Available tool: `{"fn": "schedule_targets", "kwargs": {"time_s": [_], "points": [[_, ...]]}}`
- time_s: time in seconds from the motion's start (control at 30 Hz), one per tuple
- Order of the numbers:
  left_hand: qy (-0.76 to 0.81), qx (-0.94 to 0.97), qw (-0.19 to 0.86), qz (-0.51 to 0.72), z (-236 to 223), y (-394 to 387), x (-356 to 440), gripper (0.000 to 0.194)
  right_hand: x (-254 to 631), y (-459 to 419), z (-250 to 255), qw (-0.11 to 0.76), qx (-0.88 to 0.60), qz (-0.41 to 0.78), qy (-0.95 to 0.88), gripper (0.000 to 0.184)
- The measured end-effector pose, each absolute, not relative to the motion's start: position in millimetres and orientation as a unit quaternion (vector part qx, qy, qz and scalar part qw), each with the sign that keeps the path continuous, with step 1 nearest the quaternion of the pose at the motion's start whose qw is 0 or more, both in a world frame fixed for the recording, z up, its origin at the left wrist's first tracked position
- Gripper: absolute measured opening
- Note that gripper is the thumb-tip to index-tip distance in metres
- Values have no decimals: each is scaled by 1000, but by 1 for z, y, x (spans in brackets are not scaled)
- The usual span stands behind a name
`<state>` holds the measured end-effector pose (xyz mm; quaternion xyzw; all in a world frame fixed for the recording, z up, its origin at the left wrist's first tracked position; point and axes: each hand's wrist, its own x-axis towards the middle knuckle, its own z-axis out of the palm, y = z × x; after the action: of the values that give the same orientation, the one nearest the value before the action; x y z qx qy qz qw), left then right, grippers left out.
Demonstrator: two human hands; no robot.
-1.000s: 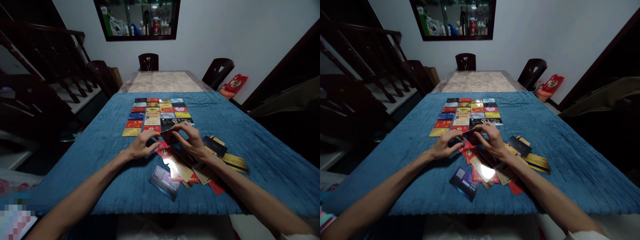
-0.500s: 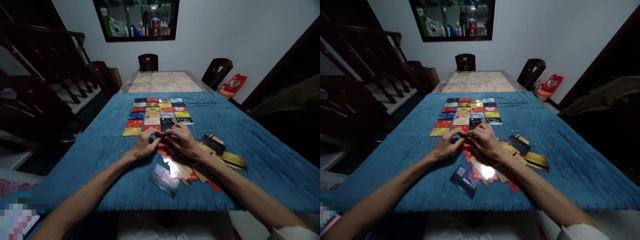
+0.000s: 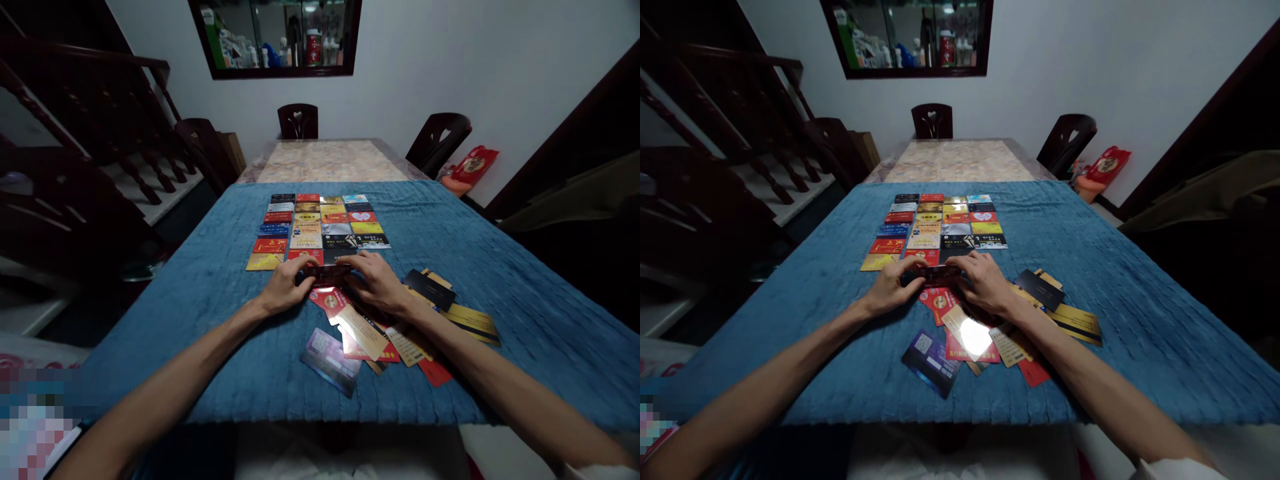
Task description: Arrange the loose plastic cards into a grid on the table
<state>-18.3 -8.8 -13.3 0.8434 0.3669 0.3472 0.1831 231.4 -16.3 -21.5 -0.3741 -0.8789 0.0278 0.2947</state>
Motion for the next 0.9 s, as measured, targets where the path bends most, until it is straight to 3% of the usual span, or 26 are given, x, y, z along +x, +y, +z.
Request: {"fn": "schedule_targets", "kwargs": {"time_s": [0.43,0.6,0.9], "points": [[369,820,217,379,-10,-9,-18,21,229,-20,-16,257,-378,-61,-887,49],[368,818,207,391,-8,-10,-17,21,229,-21,-13,273,-371,-98,-882,43],[334,837,99,421,-16,-10,-15,33,232,-23,-6,319,-349,-188,-861,38]]}}
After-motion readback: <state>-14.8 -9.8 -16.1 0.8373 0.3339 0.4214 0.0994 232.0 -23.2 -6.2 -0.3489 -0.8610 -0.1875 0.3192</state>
